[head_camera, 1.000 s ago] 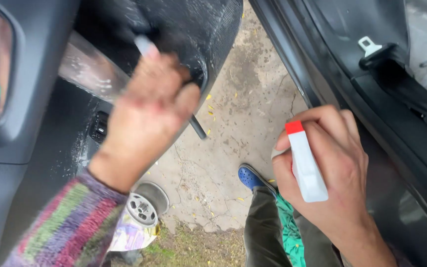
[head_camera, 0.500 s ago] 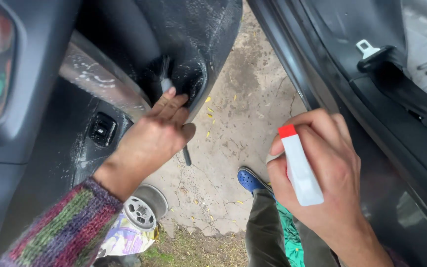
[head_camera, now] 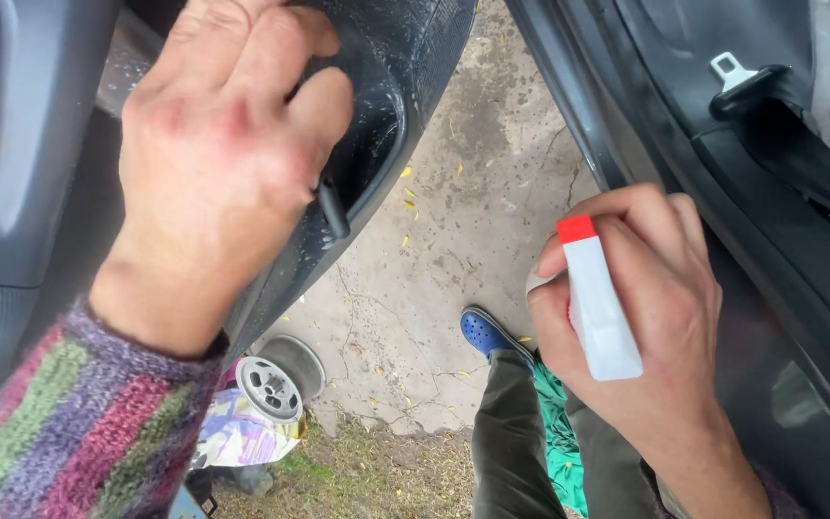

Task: Cleaning a car door panel with a spray bottle and a detailing brush.

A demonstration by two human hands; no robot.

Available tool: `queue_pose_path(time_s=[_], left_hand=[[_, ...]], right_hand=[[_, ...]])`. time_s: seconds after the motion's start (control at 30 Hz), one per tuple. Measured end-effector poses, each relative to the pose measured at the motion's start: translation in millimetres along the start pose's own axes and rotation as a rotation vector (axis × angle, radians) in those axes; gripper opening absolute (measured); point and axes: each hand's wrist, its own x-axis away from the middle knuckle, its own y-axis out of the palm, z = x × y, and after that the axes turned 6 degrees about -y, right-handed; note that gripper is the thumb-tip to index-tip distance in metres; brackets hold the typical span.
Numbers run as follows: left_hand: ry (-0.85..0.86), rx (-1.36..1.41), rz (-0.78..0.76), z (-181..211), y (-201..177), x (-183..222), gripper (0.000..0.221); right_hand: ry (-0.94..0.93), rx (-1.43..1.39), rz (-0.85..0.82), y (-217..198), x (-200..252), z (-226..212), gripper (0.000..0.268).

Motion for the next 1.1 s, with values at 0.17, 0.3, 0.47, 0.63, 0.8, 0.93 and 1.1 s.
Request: queue_pose_path(time_s=[0.17, 0.3, 0.47, 0.63, 0.8, 0.93, 1.1], left_hand=[[0.021, -0.149, -0.241, 16, 52, 37, 0.018], [-0.079, -0.046, 0.036, 9, -8, -5, 0.011], [-0.129, -0.049, -0.148, 24, 43, 42, 0.015], [-0.091, -0.034, -0.015, 10, 0, 4, 0.011], [-0.078, -0.457, -0.23, 25, 13, 7, 0.004], [-0.054, -0.286, -0.259, 18, 6, -40, 0.007], [-0.083, -0.543, -0.263, 22, 9, -35, 0.017]], right_hand=[[0.033, -0.005, 0.045, -4, -6, 1, 0.018], [0.032, 0.015, 0.02, -2, -1, 6, 0.018], [0.025, 0.01, 0.047, -3, -3, 9, 0.018], [0.029, 0.053, 0.042, -1, -2, 4, 0.018], [0.023, 0.026, 0.043, 3, 0, 6, 0.017], [0.039, -0.064, 0.007, 4, -1, 0, 0.016], [0.044, -0.041, 0.03, -1, -2, 2, 0.016]])
